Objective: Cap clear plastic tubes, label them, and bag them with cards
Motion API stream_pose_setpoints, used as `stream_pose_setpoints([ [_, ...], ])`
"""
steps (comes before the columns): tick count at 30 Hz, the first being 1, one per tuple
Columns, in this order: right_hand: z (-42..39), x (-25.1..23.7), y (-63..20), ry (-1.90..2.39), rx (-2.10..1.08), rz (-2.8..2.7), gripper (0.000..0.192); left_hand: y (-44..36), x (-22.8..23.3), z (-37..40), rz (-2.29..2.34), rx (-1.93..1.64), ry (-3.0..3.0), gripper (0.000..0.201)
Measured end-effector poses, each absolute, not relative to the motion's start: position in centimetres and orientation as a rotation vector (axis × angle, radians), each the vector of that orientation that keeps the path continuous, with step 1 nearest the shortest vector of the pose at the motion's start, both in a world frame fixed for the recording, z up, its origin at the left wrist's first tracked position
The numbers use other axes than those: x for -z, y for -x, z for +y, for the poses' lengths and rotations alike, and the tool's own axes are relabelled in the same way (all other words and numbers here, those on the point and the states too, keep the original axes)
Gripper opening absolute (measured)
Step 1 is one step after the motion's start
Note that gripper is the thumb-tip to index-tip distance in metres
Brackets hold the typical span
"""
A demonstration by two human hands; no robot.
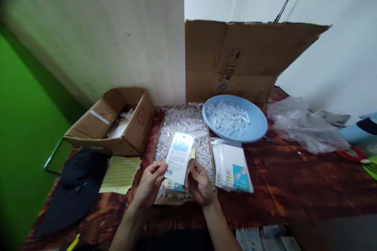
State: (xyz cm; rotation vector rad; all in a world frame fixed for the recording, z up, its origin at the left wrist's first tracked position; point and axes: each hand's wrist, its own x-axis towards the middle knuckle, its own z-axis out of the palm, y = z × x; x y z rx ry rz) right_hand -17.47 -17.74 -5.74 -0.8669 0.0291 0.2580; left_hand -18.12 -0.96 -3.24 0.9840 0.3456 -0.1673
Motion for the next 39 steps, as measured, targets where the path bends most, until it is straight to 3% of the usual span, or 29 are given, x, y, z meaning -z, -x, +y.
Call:
stream_pose_setpoints([
  [3,-18.1,5.5,17.0,0.817,-0.286,-0.010,0.032,17.9,3.2,-0.6,0.342,0.137,-1.021,0.035],
  [9,-18.0,5.5,16.6,0.935,-0.246,0.050,0.052,17.6,2.9,-0.4,0.313,0.019,-1.357,0.034],
  [13,-17.2,6.0,16.7,0.934,-0.161,0.101,0.050,17.7,2.5,-0.8,0.270,-0.191,-1.470,0.051],
  [20,-16.6,6.6,17.0,0.910,-0.094,0.103,0.051,18.5,1.5,-1.3,0.241,-0.375,-1.599,0.019],
  [39,-16.4,7.1,16.8,0.928,-0.077,0.057,0.044,17.9,1.8,-1.5,0.110,-0.265,-1.656,0.019],
])
